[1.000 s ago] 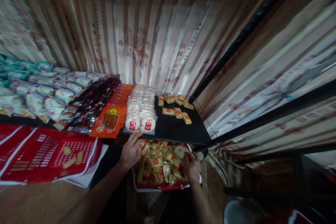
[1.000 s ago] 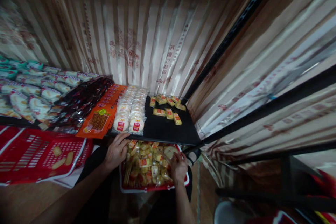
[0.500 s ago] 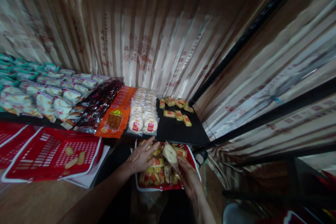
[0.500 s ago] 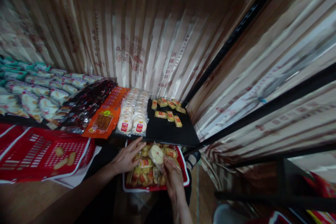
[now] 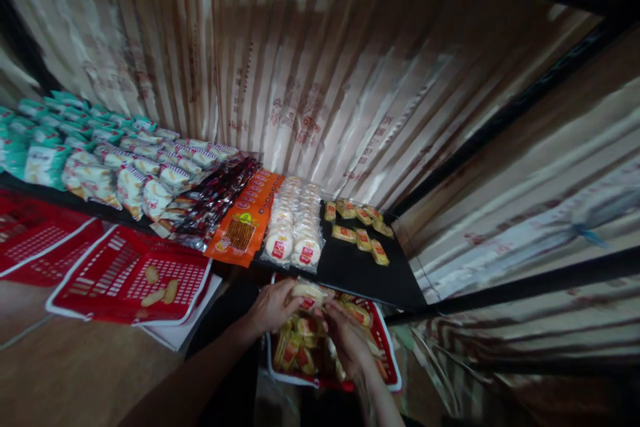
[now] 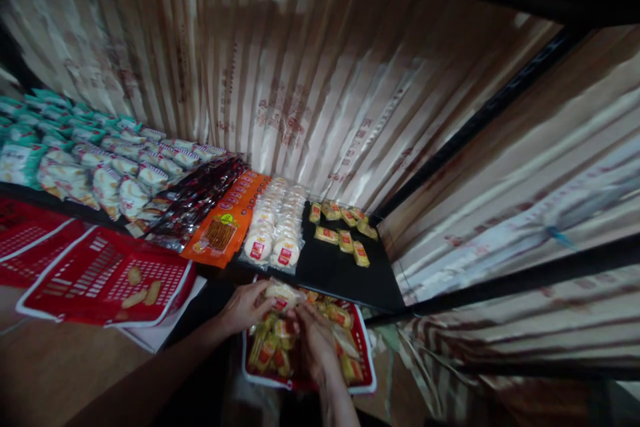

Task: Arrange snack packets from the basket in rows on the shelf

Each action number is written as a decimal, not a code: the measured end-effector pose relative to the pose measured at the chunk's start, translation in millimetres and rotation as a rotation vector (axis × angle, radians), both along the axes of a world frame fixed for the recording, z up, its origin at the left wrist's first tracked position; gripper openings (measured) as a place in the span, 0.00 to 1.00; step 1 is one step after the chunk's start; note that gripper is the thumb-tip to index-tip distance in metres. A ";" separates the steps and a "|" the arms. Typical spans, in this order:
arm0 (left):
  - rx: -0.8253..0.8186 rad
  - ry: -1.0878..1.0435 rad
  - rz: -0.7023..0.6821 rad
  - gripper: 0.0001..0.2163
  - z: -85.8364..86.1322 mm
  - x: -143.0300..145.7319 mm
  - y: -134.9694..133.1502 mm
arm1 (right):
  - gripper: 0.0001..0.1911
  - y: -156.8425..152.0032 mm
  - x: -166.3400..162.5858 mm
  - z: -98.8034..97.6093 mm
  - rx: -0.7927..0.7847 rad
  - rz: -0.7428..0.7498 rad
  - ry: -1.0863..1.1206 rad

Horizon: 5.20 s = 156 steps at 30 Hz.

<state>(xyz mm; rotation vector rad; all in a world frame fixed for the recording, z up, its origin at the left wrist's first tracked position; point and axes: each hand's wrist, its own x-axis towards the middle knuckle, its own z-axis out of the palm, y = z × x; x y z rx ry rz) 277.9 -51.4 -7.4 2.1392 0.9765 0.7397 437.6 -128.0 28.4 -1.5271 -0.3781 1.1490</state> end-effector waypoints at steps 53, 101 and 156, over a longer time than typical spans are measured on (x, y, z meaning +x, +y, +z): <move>0.338 0.126 0.594 0.15 -14.6 12.6 34.3 | 0.21 90.5 -1.9 -28.2 0.258 0.100 -1.486; 0.281 0.244 -0.004 0.09 -19.9 25.4 -22.8 | 0.28 -66.4 135.1 -63.8 -0.199 0.279 -1.289; 0.404 0.230 0.527 0.11 5.8 4.1 27.1 | 0.20 95.1 31.1 -7.5 0.163 0.354 -1.243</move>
